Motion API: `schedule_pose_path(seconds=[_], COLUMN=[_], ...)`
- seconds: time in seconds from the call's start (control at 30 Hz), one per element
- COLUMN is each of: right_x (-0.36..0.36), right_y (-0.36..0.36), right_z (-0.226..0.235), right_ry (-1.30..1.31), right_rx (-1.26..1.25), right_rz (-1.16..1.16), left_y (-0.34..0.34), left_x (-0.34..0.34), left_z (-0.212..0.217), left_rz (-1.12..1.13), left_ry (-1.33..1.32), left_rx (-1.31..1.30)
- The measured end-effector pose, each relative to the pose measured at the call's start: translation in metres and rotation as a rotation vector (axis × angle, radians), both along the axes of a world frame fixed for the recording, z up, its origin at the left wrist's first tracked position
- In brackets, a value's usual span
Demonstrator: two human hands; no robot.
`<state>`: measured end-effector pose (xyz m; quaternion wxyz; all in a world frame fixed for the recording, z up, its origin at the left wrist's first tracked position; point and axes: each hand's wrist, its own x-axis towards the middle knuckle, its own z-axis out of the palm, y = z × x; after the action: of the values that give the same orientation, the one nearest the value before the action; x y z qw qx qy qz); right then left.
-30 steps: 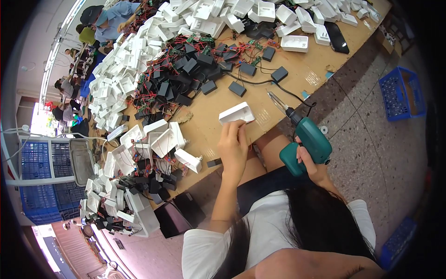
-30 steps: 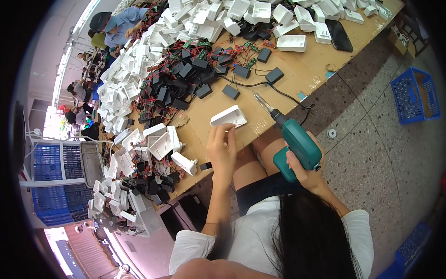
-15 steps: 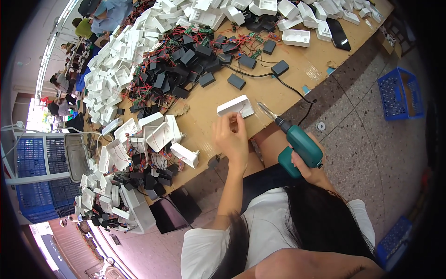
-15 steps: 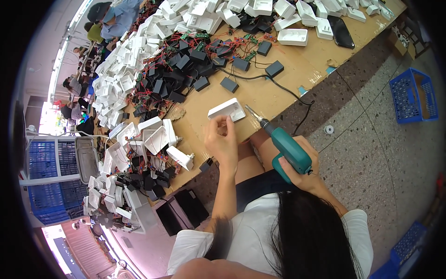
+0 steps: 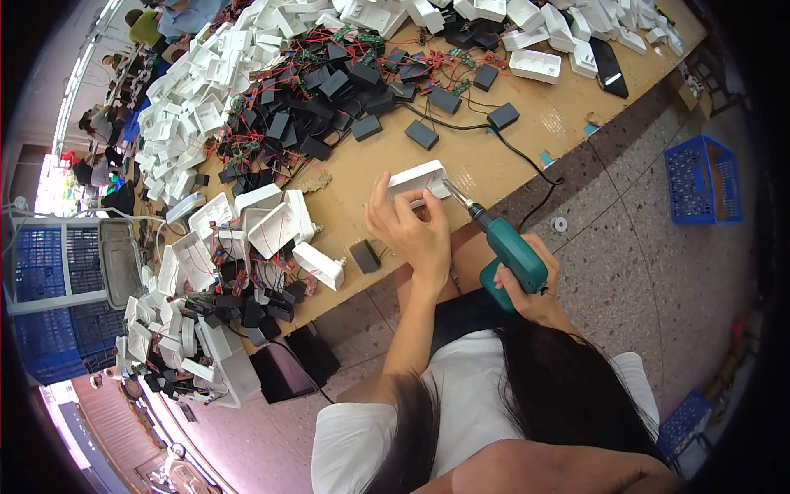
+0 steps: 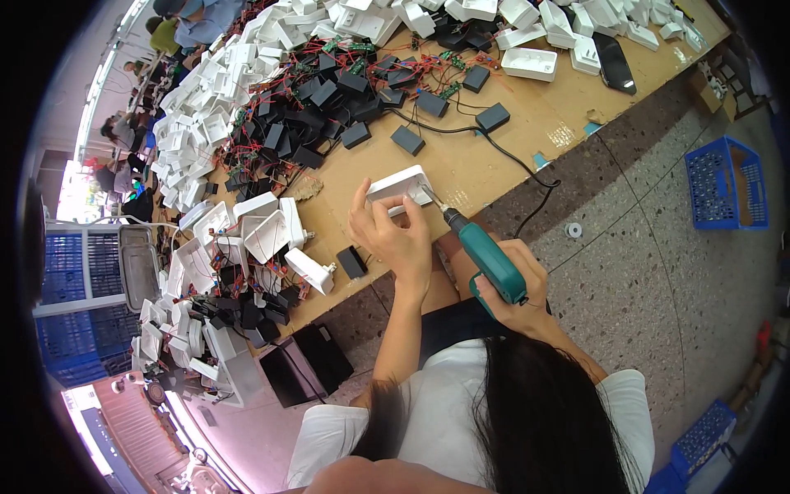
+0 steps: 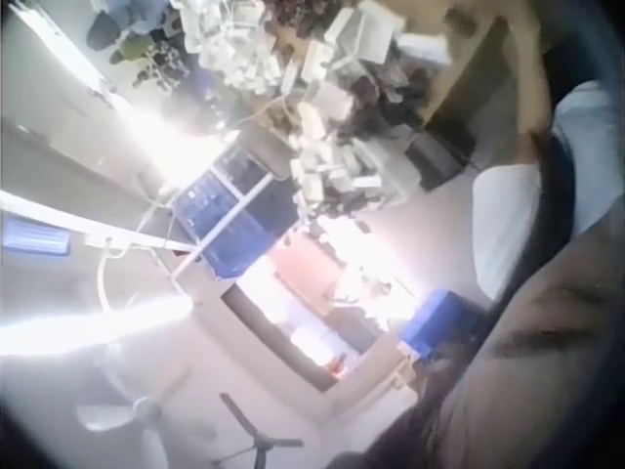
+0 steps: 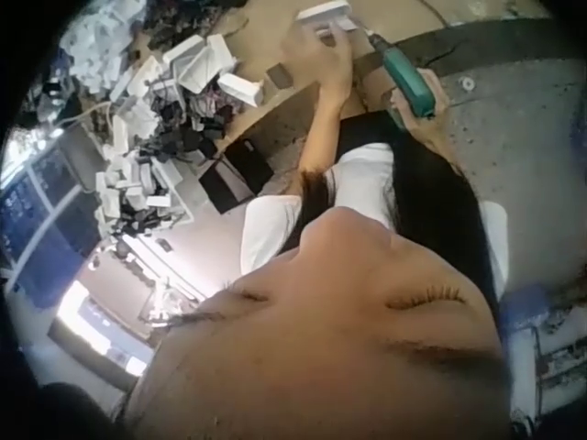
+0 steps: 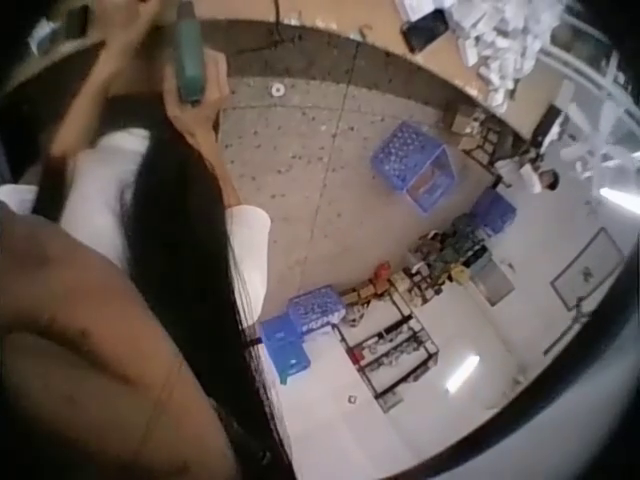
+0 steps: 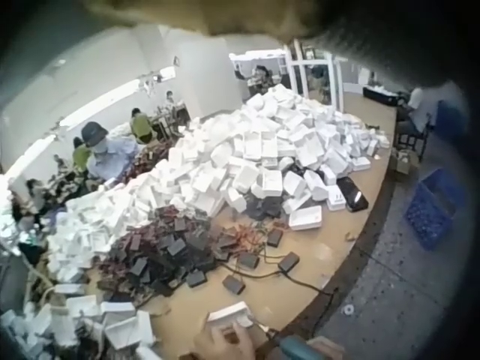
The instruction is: Assembling small plastic enclosures for electronic components using an electric screwdriver.
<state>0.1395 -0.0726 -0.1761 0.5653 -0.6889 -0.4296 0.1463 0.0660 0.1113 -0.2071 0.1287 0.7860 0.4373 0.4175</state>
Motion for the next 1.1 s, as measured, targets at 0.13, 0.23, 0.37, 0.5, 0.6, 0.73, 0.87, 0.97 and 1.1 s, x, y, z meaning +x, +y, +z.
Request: schedule_pose_path(seconds=[0.13,0.23,0.37,0.5,0.6,0.73,0.87,0.97,1.1], right_x=[-0.001,-0.005,-0.009,-0.015,-0.023,-0.034,-0.043,-0.047,-0.05], right_y=[0.007,0.016,0.027,0.039,0.047,0.053,0.061,0.064,0.068], right_z=[-0.009,-0.01,-0.017,-0.027,-0.032,-0.042,-0.045,-0.048,-0.048], right_ry=[-0.01,0.017,0.005,-0.001,0.035,0.062,0.103,-0.023,-0.049], right_rx=[-0.033,-0.024,-0.029,-0.053,-0.077,-0.107,-0.123,-0.105,-0.107], right_rz=[0.008,-0.013,0.007,-0.005,-0.03,-0.056,-0.067,0.012,0.017], left_y=[0.005,0.008,0.018,0.028,0.035,0.041,0.047,0.051,0.052], left_x=[0.0,0.002,-0.001,-0.006,-0.013,-0.024,-0.034,-0.041,-0.044], left_z=[-0.006,-0.006,-0.008,-0.016,-0.018,-0.025,-0.03,-0.033,-0.036], left_rz=[0.007,0.021,0.025,0.026,0.033,0.053,0.06,0.064,0.064], left_ry=[-0.01,0.021,0.042,0.053,0.052,0.049,0.051,0.051,0.04], left_rx=[-0.053,-0.085,-0.092,-0.087,-0.102,-0.114,-0.105,-0.104,-0.105])
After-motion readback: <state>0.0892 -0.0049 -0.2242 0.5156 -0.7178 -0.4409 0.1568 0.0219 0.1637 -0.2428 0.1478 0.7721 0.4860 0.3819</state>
